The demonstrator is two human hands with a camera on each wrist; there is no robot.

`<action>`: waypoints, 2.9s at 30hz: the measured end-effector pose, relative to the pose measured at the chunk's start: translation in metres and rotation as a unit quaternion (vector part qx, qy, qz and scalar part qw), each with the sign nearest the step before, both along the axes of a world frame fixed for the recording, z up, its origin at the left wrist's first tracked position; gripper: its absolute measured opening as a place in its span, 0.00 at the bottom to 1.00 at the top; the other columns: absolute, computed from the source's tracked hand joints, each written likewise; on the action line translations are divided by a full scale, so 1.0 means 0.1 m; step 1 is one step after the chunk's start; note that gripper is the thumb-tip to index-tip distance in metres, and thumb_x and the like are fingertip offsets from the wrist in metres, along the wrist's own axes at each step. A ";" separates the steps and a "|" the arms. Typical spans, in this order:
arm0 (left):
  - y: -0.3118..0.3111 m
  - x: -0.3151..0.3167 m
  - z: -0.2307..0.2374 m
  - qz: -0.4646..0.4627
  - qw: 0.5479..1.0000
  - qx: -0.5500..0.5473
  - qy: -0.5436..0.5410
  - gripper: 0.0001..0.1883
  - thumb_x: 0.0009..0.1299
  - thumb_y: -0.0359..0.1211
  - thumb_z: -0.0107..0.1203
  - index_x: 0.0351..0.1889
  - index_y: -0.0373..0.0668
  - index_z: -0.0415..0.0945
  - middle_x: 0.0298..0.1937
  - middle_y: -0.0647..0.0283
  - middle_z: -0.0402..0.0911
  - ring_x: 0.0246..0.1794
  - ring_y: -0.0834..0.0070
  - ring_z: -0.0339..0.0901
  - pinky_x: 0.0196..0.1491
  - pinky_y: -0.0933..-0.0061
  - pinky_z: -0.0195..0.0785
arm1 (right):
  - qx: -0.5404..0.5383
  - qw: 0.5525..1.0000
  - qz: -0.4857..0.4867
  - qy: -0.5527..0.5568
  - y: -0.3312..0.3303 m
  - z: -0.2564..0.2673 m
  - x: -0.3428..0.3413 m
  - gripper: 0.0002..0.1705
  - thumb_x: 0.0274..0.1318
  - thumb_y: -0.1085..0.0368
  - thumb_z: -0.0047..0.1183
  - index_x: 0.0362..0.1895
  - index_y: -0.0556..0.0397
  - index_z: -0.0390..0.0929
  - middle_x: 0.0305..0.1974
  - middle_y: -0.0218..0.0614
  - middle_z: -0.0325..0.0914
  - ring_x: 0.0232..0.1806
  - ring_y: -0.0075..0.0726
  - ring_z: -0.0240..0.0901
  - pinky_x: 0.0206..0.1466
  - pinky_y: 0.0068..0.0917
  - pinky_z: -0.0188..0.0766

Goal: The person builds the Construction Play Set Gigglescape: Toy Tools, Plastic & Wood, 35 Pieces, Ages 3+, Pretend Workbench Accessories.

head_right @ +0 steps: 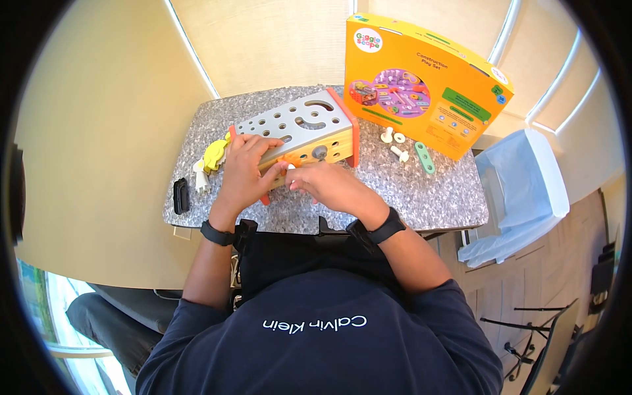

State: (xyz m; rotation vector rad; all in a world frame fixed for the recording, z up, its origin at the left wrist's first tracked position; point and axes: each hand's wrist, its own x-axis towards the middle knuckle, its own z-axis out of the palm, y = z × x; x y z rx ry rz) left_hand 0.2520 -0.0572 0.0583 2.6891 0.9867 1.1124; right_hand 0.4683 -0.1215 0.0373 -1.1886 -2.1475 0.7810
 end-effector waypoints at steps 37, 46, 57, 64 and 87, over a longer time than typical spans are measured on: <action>-0.03 -0.03 -0.04 -0.008 0.999 0.043 0.022 0.18 0.69 0.36 0.64 0.56 0.41 0.83 0.47 0.58 0.83 0.55 0.56 0.73 0.61 0.55 0.66 | 0.284 0.910 -0.204 -0.222 0.21 0.05 0.02 0.56 0.43 0.27 0.68 0.73 0.40 0.71 0.74 0.48 0.66 0.79 0.65 0.55 0.79 0.68 0.43; -0.04 -0.03 -0.04 -0.004 0.999 0.040 0.032 0.19 0.69 0.36 0.64 0.56 0.41 0.82 0.48 0.57 0.83 0.55 0.56 0.72 0.61 0.54 0.65 | 0.280 0.913 -0.204 -0.215 0.21 0.09 0.01 0.52 0.43 0.31 0.71 0.71 0.41 0.74 0.73 0.46 0.68 0.78 0.65 0.57 0.78 0.67 0.46; -0.04 -0.02 -0.06 0.003 0.999 0.039 0.031 0.18 0.70 0.37 0.64 0.55 0.41 0.82 0.48 0.58 0.83 0.55 0.55 0.72 0.60 0.54 0.65 | 0.291 0.908 -0.208 -0.218 0.23 0.09 0.01 0.52 0.40 0.33 0.74 0.69 0.40 0.75 0.71 0.45 0.70 0.75 0.65 0.60 0.75 0.70 0.50; -0.05 -0.01 -0.04 0.008 0.999 0.034 0.033 0.17 0.70 0.37 0.64 0.55 0.42 0.83 0.48 0.59 0.83 0.54 0.55 0.72 0.60 0.54 0.66 | 0.278 0.914 -0.204 -0.213 0.23 0.11 0.01 0.51 0.39 0.34 0.74 0.69 0.40 0.75 0.70 0.44 0.71 0.75 0.64 0.60 0.75 0.70 0.51; -0.05 0.00 -0.05 0.018 0.998 0.034 0.047 0.17 0.72 0.40 0.63 0.56 0.43 0.83 0.49 0.60 0.82 0.55 0.57 0.72 0.61 0.55 0.65 | 0.294 0.908 -0.213 -0.209 0.23 0.07 0.01 0.51 0.40 0.34 0.74 0.69 0.39 0.75 0.70 0.44 0.71 0.76 0.65 0.60 0.76 0.69 0.49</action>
